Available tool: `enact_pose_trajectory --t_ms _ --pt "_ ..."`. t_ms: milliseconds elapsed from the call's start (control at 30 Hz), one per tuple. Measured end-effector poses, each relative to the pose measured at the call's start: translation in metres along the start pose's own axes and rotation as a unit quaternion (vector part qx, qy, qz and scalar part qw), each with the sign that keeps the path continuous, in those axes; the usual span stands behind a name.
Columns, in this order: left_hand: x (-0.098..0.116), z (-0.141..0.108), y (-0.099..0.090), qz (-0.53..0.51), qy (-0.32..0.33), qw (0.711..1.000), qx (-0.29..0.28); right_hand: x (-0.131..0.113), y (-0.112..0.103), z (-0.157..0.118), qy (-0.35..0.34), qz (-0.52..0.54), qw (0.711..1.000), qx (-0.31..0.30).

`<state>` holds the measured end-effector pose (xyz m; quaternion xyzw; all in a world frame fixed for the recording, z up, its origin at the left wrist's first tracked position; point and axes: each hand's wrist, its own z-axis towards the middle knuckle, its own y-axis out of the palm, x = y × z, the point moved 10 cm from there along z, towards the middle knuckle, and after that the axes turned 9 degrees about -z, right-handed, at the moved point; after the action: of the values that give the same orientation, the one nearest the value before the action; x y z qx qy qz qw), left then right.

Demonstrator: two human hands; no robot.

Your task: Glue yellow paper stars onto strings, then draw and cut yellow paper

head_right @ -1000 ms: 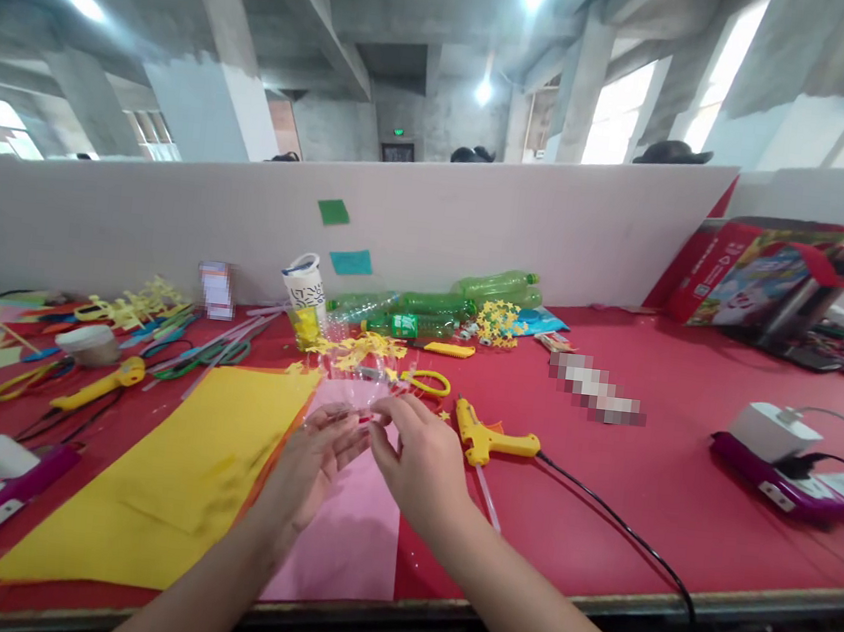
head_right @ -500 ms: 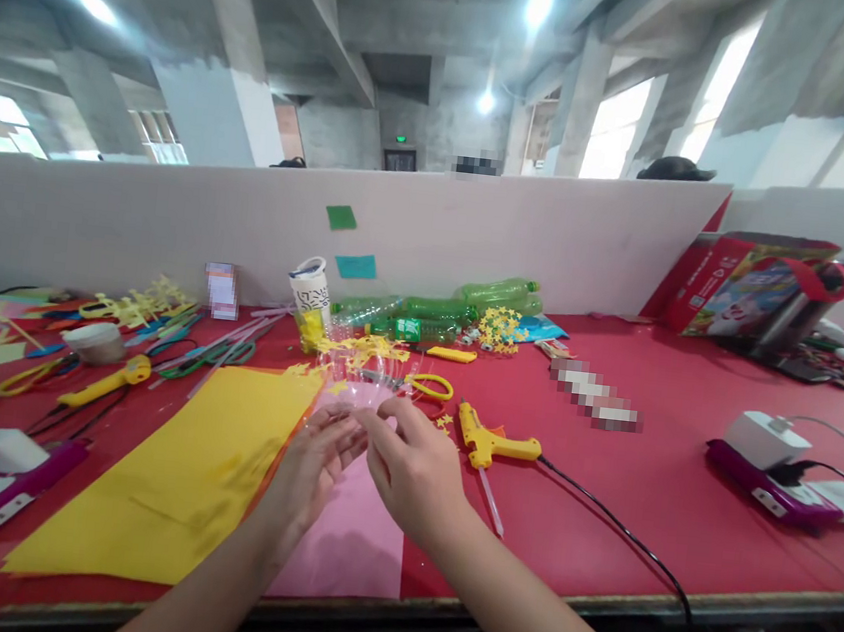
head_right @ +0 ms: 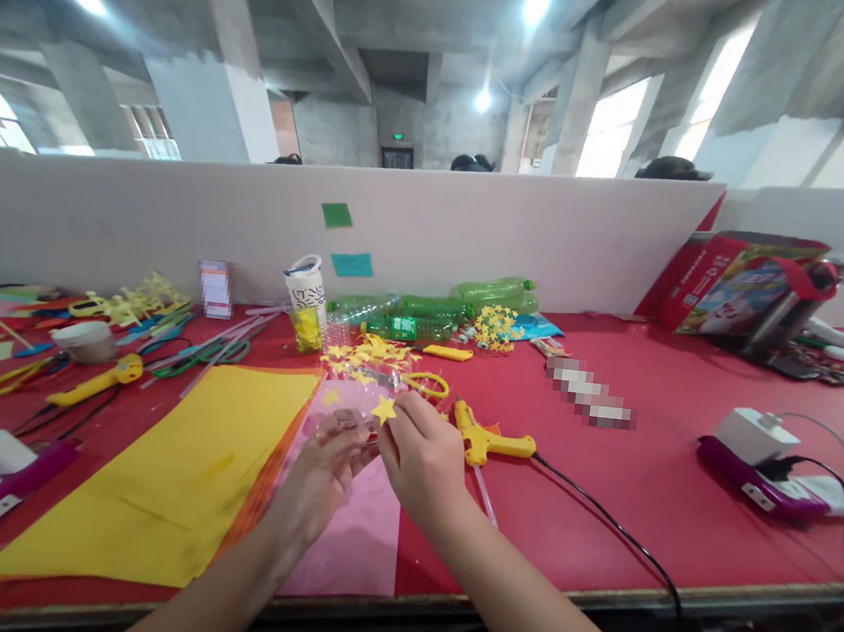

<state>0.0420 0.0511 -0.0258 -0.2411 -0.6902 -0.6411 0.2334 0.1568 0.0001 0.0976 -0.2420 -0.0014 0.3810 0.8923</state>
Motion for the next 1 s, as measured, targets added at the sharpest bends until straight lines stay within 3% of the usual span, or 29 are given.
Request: enact_pose_trajectory --t_ms 300,633,833,1000 --pt "0.008 0.001 0.006 -0.010 0.012 1.000 -0.018 -0.013 0.010 -0.002 -0.060 -0.087 0.993 -0.057" --pt "0.031 0.008 0.004 -0.018 0.047 0.999 -0.010 -0.029 -0.006 0.001 -0.135 -0.144 0.979 -0.049" --pt "0.042 0.015 -0.002 -0.020 0.062 0.998 -0.012 -0.047 -0.012 -0.013 -0.227 -0.126 0.965 -0.046" --pt "0.045 0.023 -0.013 -0.014 0.071 0.997 -0.008 -0.038 -0.022 -0.003 -0.202 -0.093 0.975 -0.024"
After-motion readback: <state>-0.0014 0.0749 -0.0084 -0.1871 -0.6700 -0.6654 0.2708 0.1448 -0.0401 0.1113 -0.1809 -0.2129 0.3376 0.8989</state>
